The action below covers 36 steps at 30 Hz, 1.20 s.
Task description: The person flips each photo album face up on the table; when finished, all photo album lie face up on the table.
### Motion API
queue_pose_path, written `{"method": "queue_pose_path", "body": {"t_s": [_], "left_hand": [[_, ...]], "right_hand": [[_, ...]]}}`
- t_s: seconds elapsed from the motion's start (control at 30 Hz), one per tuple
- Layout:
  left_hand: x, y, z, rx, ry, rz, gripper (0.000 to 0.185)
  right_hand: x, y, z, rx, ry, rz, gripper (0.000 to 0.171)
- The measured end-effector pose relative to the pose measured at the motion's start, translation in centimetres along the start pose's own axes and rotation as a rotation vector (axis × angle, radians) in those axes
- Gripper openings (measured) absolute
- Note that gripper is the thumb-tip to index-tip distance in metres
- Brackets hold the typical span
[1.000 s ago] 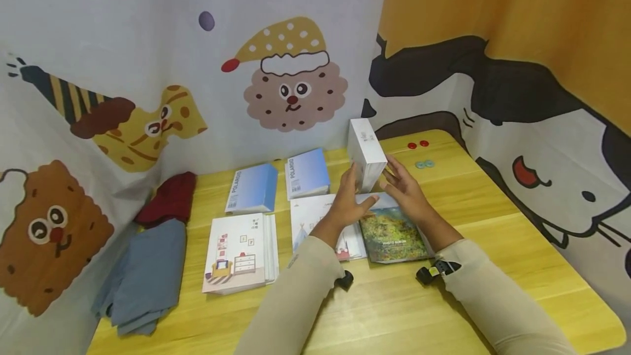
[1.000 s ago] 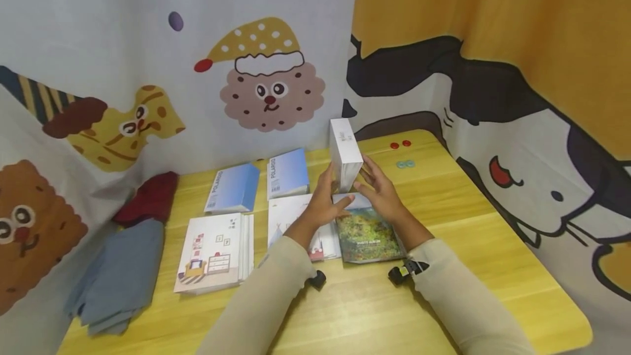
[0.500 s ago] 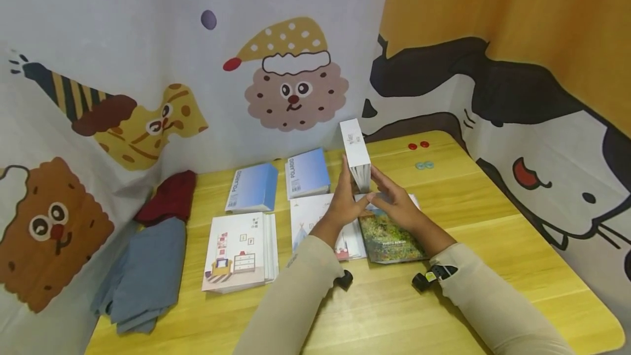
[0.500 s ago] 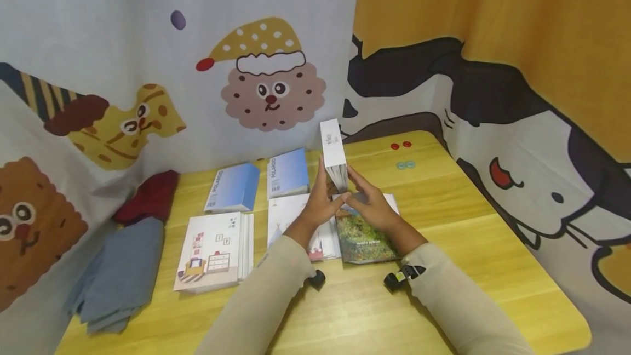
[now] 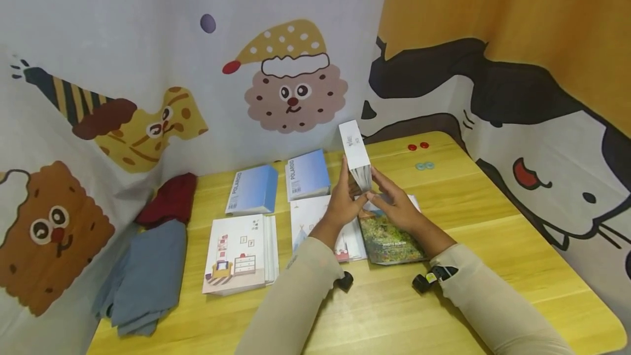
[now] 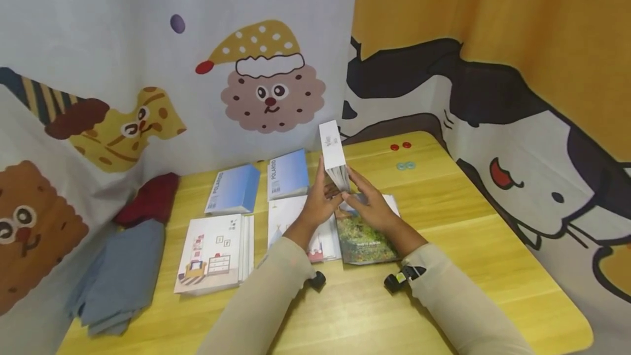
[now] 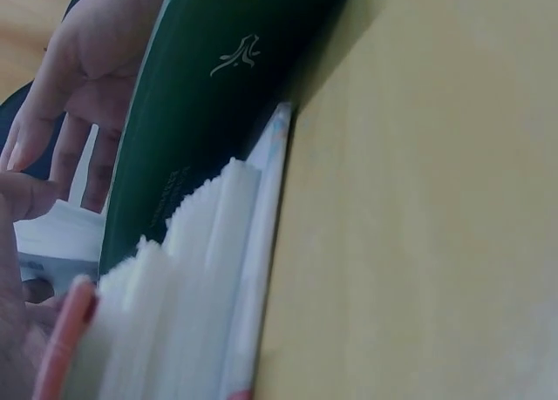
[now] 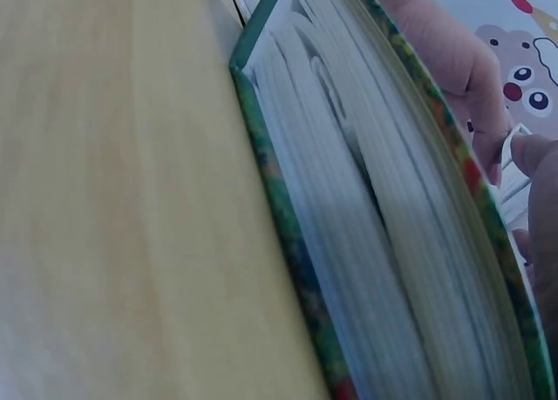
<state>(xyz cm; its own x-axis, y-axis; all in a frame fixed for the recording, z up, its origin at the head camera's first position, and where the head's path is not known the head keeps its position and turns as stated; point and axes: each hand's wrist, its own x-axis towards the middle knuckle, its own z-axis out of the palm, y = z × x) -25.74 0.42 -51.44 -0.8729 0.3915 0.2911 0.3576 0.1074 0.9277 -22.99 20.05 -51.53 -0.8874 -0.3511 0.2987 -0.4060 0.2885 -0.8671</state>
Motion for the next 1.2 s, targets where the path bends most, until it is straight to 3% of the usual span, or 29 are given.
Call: {"method": "queue_pose_path", "body": {"t_s": [0.3,0.53,0.73,0.93,1.2], "left_hand": [[-0.09,-0.04,-0.07,0.03,-0.013,-0.064,0.115],[-0.27,-0.11,0.07,0.099,-0.002,-0.158,0.115],[0.08,0.0,0.28,0.124,0.068,-0.214,0.106],[0.3,0.28,0.44,0.243,0.139,-0.308,0.087],[0.35,-0.09,0.35,0.315,0.125,-0.247,0.08]], "right_hand": [[-0.14,0.05,-0.07,-0.069,0.011,0.042,0.076],[-0.28,0.18,0.0,-0.107,0.011,0.042,0.077],[-0.27,0.26,0.09,-0.131,0.011,0.091,0.078],[0.01,0.32,0.32,-0.181,0.012,0.144,0.076],[-0.03,0.13,0.6,-0.271,0.038,0.139,0.069]]}}
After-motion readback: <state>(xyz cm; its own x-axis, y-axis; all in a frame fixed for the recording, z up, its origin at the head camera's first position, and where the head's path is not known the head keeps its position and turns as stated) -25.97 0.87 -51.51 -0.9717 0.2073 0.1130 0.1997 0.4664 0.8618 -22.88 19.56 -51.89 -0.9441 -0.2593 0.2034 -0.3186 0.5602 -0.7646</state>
